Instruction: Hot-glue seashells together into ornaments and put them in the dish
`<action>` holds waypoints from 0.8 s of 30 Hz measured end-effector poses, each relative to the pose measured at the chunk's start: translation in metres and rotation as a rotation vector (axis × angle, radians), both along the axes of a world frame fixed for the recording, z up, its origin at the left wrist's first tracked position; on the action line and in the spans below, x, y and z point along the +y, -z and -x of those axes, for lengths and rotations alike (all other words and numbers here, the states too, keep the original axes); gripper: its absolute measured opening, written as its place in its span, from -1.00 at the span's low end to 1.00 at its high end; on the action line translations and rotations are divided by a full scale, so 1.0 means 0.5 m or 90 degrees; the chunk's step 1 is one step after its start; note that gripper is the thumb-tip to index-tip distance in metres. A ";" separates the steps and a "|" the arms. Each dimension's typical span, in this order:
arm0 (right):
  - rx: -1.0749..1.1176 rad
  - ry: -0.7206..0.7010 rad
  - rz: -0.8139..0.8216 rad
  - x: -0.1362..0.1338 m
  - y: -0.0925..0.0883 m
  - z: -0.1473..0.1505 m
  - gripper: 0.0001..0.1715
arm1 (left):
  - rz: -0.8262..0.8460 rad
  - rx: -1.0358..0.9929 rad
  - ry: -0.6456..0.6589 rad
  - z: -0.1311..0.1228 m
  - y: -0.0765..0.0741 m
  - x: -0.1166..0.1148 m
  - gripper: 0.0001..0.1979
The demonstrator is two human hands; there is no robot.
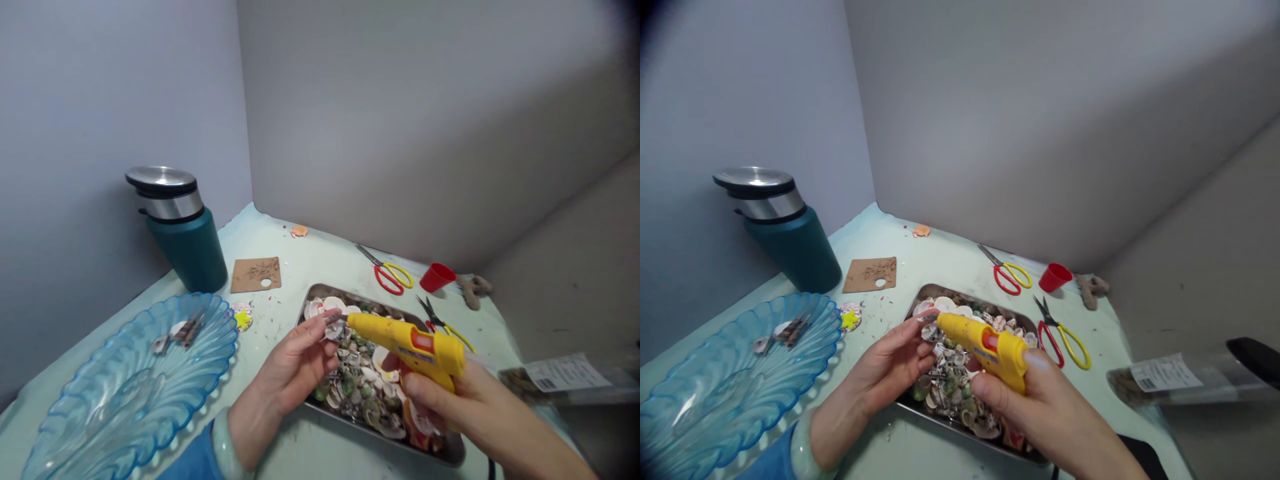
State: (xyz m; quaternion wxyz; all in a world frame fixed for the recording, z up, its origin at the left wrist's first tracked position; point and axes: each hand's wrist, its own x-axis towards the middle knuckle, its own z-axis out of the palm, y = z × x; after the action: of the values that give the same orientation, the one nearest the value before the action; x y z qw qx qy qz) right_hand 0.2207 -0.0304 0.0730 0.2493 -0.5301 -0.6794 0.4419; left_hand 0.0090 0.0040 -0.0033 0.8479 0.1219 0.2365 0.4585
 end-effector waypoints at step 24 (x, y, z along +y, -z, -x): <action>-0.031 -0.013 -0.019 0.000 -0.005 0.002 -0.70 | -0.006 0.000 -0.019 -0.001 0.001 0.000 -0.67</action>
State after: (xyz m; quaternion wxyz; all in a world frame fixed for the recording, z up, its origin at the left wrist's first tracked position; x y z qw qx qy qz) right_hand 0.2196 -0.0303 0.0756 0.2357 -0.5302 -0.6971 0.4212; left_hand 0.0095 0.0039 -0.0038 0.8404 0.1224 0.2358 0.4724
